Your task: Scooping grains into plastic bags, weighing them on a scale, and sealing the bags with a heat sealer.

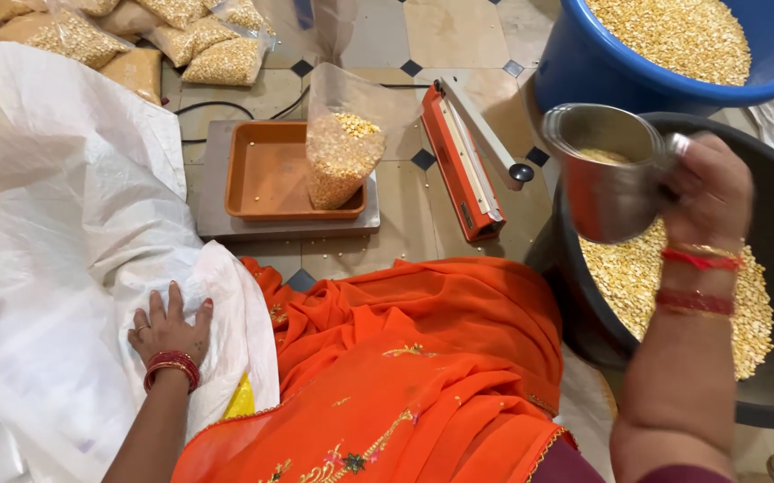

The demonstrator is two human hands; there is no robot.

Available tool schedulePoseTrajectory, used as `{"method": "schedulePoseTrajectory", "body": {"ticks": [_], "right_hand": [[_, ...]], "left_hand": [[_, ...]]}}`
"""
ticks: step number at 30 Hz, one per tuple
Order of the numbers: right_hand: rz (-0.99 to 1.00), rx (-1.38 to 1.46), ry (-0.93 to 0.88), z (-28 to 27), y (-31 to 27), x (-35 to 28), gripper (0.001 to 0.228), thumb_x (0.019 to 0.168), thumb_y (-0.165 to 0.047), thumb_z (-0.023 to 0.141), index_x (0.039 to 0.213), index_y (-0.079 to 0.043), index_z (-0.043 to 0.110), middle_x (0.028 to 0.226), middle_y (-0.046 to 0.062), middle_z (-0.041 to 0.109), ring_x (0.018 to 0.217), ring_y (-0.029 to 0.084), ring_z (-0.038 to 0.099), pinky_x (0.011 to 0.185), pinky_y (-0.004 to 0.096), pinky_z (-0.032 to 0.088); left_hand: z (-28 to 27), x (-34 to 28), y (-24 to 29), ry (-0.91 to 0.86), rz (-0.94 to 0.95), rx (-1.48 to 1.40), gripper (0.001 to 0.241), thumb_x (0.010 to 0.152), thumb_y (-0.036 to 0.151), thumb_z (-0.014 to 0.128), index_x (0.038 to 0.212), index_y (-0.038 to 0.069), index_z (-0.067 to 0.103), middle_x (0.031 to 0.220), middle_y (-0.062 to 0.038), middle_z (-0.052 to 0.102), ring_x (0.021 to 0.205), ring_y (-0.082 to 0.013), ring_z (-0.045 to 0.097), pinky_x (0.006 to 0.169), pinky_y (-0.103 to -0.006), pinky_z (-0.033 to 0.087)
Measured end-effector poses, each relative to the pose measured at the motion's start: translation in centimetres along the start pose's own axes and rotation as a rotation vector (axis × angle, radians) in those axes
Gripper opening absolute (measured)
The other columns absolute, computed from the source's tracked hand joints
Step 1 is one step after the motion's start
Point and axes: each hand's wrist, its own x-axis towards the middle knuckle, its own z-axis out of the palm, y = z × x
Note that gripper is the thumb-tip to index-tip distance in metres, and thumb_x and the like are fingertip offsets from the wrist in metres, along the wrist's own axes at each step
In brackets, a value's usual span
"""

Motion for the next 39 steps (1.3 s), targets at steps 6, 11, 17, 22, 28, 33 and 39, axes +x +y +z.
{"method": "schedulePoseTrajectory", "body": {"ticks": [6, 11, 17, 22, 28, 33, 39], "right_hand": [[-0.129, -0.723, -0.256, 22.1, 2.8, 4.0, 0.026, 0.093, -0.026, 0.078, 0.088, -0.002, 0.068, 0.078, -0.001, 0.061, 0.068, 0.006, 0.052, 0.059, 0.024, 0.040], [-0.625, -1.670, -0.522, 31.0, 12.2, 7.7, 0.038, 0.080, -0.044, 0.077, 0.091, -0.007, 0.077, 0.073, 0.020, 0.070, 0.075, 0.039, 0.067, 0.064, 0.052, 0.052], [-0.519, -1.667, -0.560, 31.4, 14.1, 8.5, 0.037, 0.084, -0.043, 0.075, 0.091, -0.007, 0.077, 0.075, 0.017, 0.071, 0.074, 0.034, 0.067, 0.073, 0.048, 0.054], [-0.273, -1.322, -0.369, 27.7, 11.7, 9.1, 0.035, 0.085, -0.038, 0.080, 0.084, -0.003, 0.073, 0.068, 0.008, 0.068, 0.061, 0.017, 0.065, 0.060, 0.034, 0.052], [0.034, -0.569, -0.189, 23.8, 8.1, 7.0, 0.020, 0.089, -0.020, 0.080, 0.081, -0.006, 0.069, 0.064, -0.005, 0.055, 0.053, 0.004, 0.046, 0.048, 0.023, 0.034], [0.109, -0.266, -0.100, 15.5, 4.9, 7.1, 0.027, 0.096, -0.016, 0.077, 0.077, -0.015, 0.057, 0.067, -0.009, 0.048, 0.054, 0.003, 0.038, 0.049, 0.022, 0.027], [0.031, -0.224, 0.211, 1.0, -0.6, 4.2, 0.020, 0.102, -0.014, 0.072, 0.084, -0.016, 0.062, 0.072, -0.007, 0.051, 0.056, 0.004, 0.042, 0.050, 0.022, 0.029]], "left_hand": [[-0.5, -0.6, 0.5, 0.002, -0.005, -0.039, 0.083, 0.090, 0.069, 0.045, 0.161, 0.026, 0.035, 0.166, -0.012, 0.029, 0.148, -0.0433, 0.025, 0.118, -0.0597, 0.014], [-0.7, -0.9, 0.8, 0.014, -0.012, -0.049, 0.082, 0.092, 0.068, 0.045, 0.161, 0.025, 0.035, 0.167, -0.012, 0.030, 0.149, -0.0438, 0.024, 0.120, -0.0596, 0.013], [-0.1, -0.8, 0.5, 0.037, 0.005, -0.087, 0.081, 0.092, 0.066, 0.045, 0.160, 0.023, 0.035, 0.166, -0.013, 0.029, 0.149, -0.0435, 0.022, 0.118, -0.0604, 0.010], [-0.5, -0.9, 1.0, 0.019, 0.013, -0.094, 0.081, 0.092, 0.066, 0.044, 0.161, 0.023, 0.036, 0.166, -0.013, 0.029, 0.150, -0.0431, 0.023, 0.120, -0.0603, 0.010], [-0.1, -0.5, 0.8, 0.040, 0.005, -0.046, 0.081, 0.091, 0.067, 0.045, 0.160, 0.025, 0.037, 0.167, -0.011, 0.029, 0.150, -0.0426, 0.024, 0.120, -0.0590, 0.011], [0.6, -0.1, 0.2, 0.041, 0.001, -0.037, 0.082, 0.090, 0.067, 0.046, 0.160, 0.026, 0.036, 0.166, -0.011, 0.029, 0.149, -0.0412, 0.024, 0.119, -0.0585, 0.011], [0.4, -0.1, 0.4, 0.020, 0.003, -0.012, 0.082, 0.091, 0.068, 0.046, 0.160, 0.027, 0.036, 0.167, -0.010, 0.029, 0.150, -0.0407, 0.026, 0.121, -0.0581, 0.014]]}}
